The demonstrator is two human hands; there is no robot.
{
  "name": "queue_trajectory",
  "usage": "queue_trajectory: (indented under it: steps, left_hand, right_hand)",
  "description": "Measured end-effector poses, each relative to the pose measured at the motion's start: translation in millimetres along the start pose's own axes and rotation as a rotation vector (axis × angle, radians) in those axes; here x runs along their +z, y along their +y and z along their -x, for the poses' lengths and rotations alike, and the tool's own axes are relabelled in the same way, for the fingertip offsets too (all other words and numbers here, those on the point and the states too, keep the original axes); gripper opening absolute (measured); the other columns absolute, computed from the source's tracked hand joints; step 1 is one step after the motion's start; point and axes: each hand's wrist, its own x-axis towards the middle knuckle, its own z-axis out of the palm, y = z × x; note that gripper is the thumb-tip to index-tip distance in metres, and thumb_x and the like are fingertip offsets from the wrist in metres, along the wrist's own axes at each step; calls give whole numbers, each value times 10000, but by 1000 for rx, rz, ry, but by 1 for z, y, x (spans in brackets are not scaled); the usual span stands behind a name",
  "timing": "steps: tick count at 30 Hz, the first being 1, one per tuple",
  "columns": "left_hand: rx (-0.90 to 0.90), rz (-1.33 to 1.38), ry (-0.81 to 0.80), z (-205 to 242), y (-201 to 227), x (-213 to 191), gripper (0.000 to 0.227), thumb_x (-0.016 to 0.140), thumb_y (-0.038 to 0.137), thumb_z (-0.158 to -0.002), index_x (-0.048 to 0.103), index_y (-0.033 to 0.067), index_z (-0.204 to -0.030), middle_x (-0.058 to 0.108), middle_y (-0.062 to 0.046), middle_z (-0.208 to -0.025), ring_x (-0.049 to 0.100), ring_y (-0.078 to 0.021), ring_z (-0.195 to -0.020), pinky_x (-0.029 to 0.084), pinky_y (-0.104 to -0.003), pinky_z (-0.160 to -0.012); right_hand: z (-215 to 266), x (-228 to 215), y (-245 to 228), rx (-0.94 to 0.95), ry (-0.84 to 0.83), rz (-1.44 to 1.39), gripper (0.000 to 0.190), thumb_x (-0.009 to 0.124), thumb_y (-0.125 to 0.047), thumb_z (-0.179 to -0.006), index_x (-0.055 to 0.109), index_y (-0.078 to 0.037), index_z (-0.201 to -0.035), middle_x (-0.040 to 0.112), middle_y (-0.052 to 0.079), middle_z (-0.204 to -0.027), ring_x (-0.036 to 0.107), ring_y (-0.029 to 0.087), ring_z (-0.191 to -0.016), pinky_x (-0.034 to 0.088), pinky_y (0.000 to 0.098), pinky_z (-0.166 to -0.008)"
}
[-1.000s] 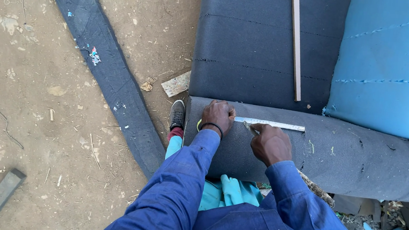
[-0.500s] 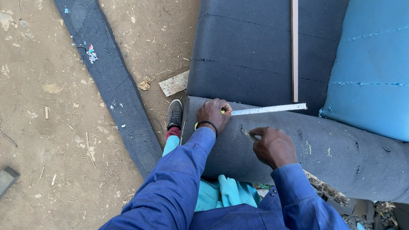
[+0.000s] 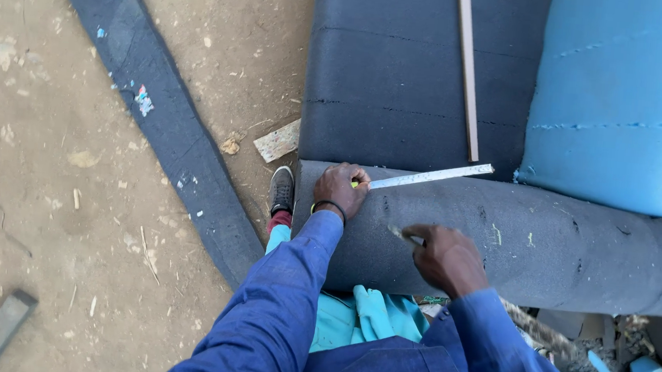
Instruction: Measuring and marking a roll of foam for cutting using a tape measure, marker, and a metal ruler.
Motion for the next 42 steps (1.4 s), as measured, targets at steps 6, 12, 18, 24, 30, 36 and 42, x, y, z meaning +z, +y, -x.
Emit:
queue_trajectory:
  steps: [6,12,18,24,30,36,42]
  left_hand:
    - [104,-106,57,5,-11,6,66,867,369,-932,804,368,-951,761,48,-1058,747,-290,-1207,663,-493,-1094]
    - [226,-167,87,49,40,21,126,896,290,-932,770,286,-941,724,29,-1000,736,-292,-1182,654,-517,-1054]
    - [323,-196,122,61,90,94,161,880,280,-940,721,305,-942,698,78,-1029,711,-246,-1193,619,-492,-1059]
    - [385,-157,114,35,156,138,135,872,129,-948,789,234,-933,783,-17,-1078,653,-369,-1196,556,-635,-947]
    - [359,-223,93,17,166,152,108,893,120,-959,845,213,-987,798,-24,-1102,673,-348,-1143,589,-589,-963]
    - [420,-204,81,4,157,156,196,925,91,-903,801,238,-868,773,-25,-995,682,-357,-1024,571,-589,-795]
    - [275,-270,31,2,165,154,102,880,275,-918,785,285,-883,735,34,-1029,739,-292,-1169,662,-500,-1059]
  right_hand:
    - [9,34,79,-107,189,-228,560,594,-255,-1061,653,-259,-1618,895,194,-1058,810,522,-1104,635,694,-1014]
    - [22,49,136,-3,361,-507,389,598,-181,-1098,733,-143,-1461,906,143,-1052,851,448,-1031,670,657,-933]
    - [8,98,215,168,403,-528,301,621,-416,-1093,776,-265,-1303,927,23,-1037,814,434,-1165,617,648,-1041]
    - [30,135,273,267,443,-618,214,583,-420,-1141,722,-271,-1205,931,-27,-865,916,192,-859,611,468,-819]
    - [29,163,316,305,409,-627,255,557,-427,-1174,753,-269,-1214,922,-62,-1008,910,133,-823,664,405,-794]
    - [13,146,319,288,385,-670,234,576,-335,-1178,737,-215,-1298,920,42,-1064,892,168,-801,751,375,-746]
    - [22,62,275,167,438,-515,531,555,-274,-1068,717,-306,-1573,922,161,-1047,811,534,-1148,591,698,-1076]
